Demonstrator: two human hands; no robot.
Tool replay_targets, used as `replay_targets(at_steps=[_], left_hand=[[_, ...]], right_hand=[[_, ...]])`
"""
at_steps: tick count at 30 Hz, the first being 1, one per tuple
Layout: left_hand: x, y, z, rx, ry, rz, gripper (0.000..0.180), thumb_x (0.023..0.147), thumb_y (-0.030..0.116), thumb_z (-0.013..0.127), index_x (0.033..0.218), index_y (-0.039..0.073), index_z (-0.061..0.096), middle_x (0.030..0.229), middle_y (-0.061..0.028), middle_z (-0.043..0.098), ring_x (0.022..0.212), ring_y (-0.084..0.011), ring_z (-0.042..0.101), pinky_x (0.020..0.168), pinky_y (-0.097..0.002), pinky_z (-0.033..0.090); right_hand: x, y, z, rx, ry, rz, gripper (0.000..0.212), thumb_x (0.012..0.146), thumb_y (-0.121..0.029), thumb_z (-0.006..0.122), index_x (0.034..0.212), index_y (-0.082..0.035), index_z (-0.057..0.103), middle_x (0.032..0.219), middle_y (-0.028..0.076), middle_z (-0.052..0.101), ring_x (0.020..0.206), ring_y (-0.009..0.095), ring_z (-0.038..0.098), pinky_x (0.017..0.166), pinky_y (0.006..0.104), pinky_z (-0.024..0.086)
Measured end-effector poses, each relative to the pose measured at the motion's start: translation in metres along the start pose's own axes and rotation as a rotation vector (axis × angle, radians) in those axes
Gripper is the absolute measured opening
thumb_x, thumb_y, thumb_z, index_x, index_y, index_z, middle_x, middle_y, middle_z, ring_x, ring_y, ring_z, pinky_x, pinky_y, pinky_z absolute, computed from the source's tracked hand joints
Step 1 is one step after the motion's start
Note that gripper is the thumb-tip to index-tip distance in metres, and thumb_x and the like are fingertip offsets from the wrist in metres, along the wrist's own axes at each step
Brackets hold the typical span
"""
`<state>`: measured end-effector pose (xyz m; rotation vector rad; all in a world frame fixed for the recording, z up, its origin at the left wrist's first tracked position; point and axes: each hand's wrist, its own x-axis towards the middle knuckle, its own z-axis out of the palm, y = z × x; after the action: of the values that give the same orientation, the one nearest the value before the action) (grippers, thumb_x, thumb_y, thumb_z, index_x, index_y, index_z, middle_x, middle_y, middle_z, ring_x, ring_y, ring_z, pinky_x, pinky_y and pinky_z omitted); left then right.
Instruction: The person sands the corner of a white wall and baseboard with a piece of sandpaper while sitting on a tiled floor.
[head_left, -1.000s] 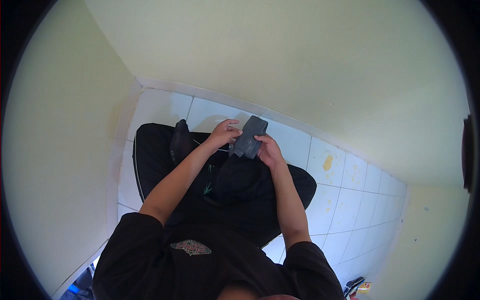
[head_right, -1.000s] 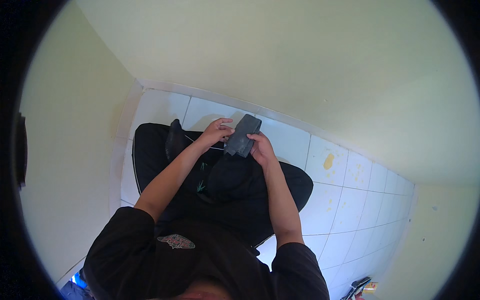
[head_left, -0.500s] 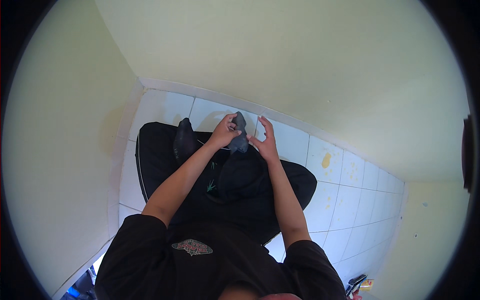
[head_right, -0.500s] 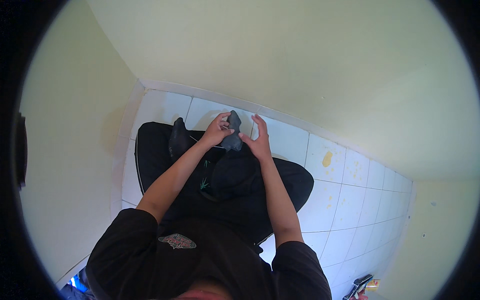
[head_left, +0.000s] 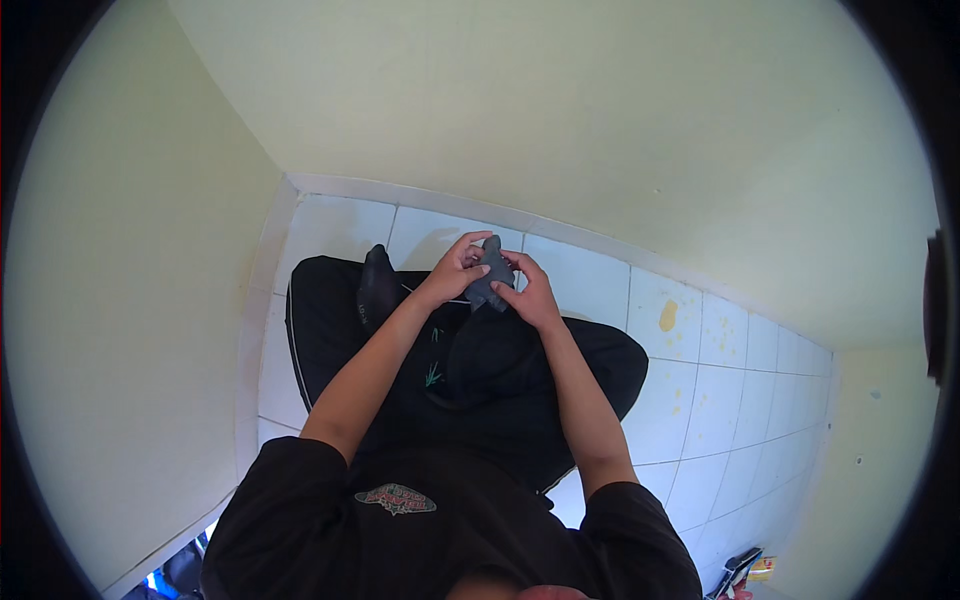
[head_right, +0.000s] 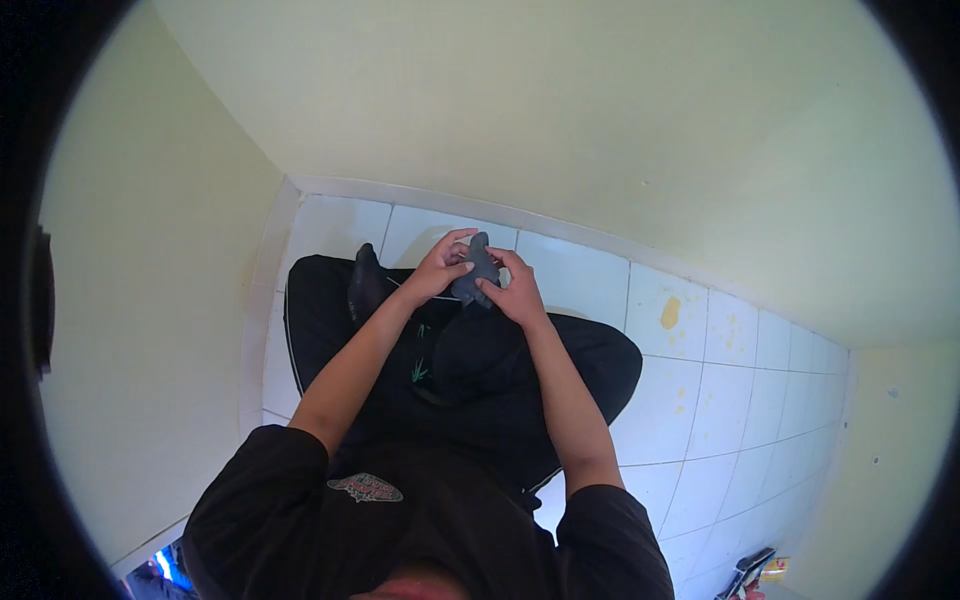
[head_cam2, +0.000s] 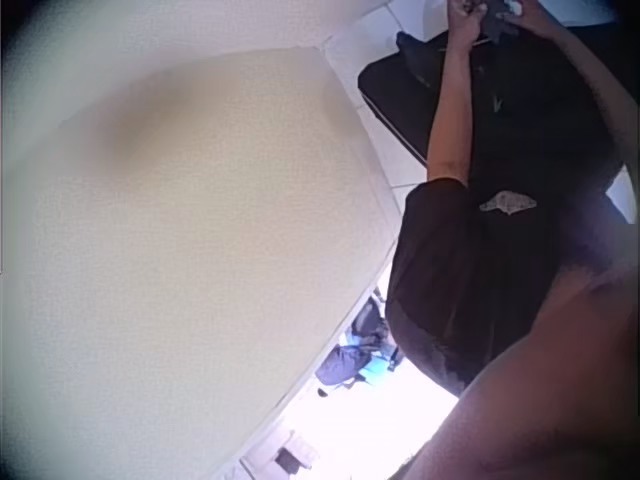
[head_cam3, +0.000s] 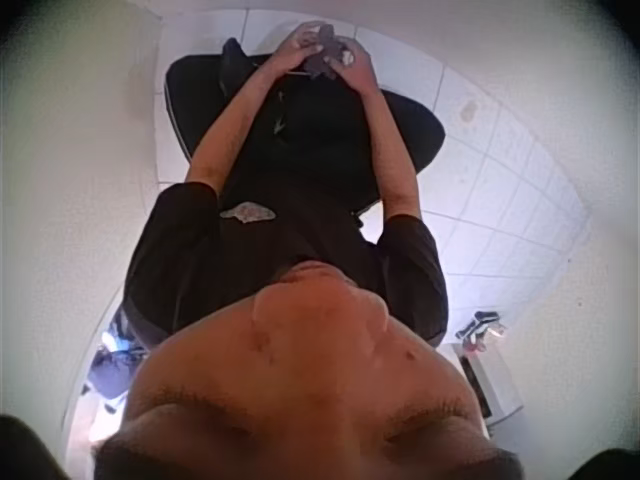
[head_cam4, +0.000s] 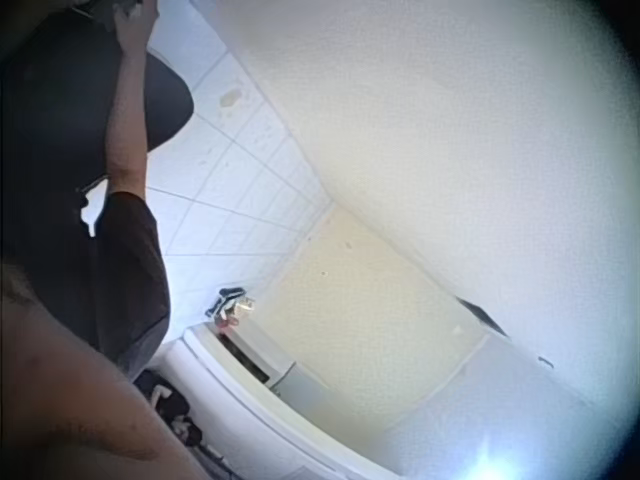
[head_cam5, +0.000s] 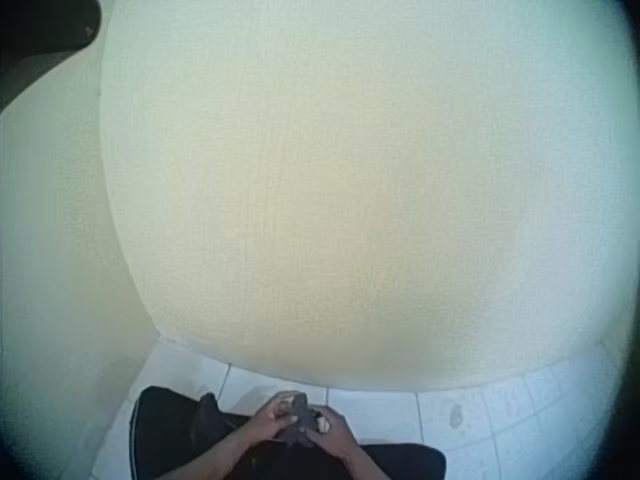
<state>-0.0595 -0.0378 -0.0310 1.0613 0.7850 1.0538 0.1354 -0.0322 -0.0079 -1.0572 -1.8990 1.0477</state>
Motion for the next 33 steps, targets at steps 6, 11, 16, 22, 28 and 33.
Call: replay_targets(at_steps=[6,11,16,22,28,33], left_hand=[[0.001,-0.005,0.006,0.137,0.135,-0.1,0.052,0.088,0.004,0.064,0.136,0.011,0.044,0.102,-0.0065,0.058,0.094,-0.0129,0.056,0.087,-0.0281,0.046],[0.005,-0.005,-0.003,0.022,0.242,-0.027,0.048,0.089,0.004,0.064,0.133,0.011,0.046,0.105,-0.0077,0.057,0.094,-0.0134,0.056,0.084,-0.0279,0.047],[0.002,0.014,0.014,-0.244,0.274,-0.121,0.052,0.087,0.003,0.065,0.133,0.014,0.045,0.094,-0.0048,0.058,0.086,-0.0118,0.058,0.075,-0.0266,0.047],[0.004,-0.009,0.005,0.107,0.266,-0.206,0.055,0.086,0.005,0.066,0.136,0.014,0.045,0.087,-0.005,0.061,0.079,-0.0116,0.058,0.074,-0.0269,0.047],[0.008,-0.011,-0.003,0.107,0.208,-0.16,0.059,0.083,0.001,0.069,0.137,0.011,0.046,0.092,-0.0072,0.063,0.083,-0.0128,0.06,0.076,-0.0272,0.049],[0.004,-0.016,0.002,0.264,0.128,-0.059,0.061,0.08,-0.001,0.07,0.136,0.007,0.048,0.105,-0.0121,0.063,0.093,-0.0165,0.061,0.084,-0.0303,0.05]], right_hand=[[-0.005,0.008,-0.001,-0.015,0.009,0.031,0.047,0.074,-0.008,0.075,0.119,-0.002,0.06,0.103,0.011,0.064,0.094,0.021,0.06,0.084,0.0315,0.047],[0.001,0.007,0.01,0.21,0.242,0.522,0.052,0.087,-0.023,0.069,0.132,-0.008,0.049,0.114,0.011,0.06,0.097,0.023,0.06,0.084,0.0311,0.046],[0.001,0.011,-0.01,1.068,-0.02,0.898,0.056,0.09,-0.033,0.066,0.134,-0.006,0.044,0.118,0.012,0.058,0.108,0.021,0.055,0.088,0.0286,0.043],[0.001,0.019,-0.005,0.812,0.142,0.675,0.058,0.081,-0.009,0.073,0.133,-0.006,0.046,0.111,0.016,0.061,0.098,0.021,0.062,0.085,0.0321,0.049],[0.004,0.01,-0.005,0.719,0.173,0.51,0.061,0.077,0.007,0.07,0.132,-0.006,0.047,0.102,0.014,0.064,0.094,0.019,0.063,0.081,0.0287,0.052],[0.007,0.012,-0.008,0.568,0.15,0.461,0.058,0.075,0.011,0.068,0.129,-0.004,0.053,0.109,0.013,0.064,0.098,0.016,0.062,0.083,0.0278,0.051]])
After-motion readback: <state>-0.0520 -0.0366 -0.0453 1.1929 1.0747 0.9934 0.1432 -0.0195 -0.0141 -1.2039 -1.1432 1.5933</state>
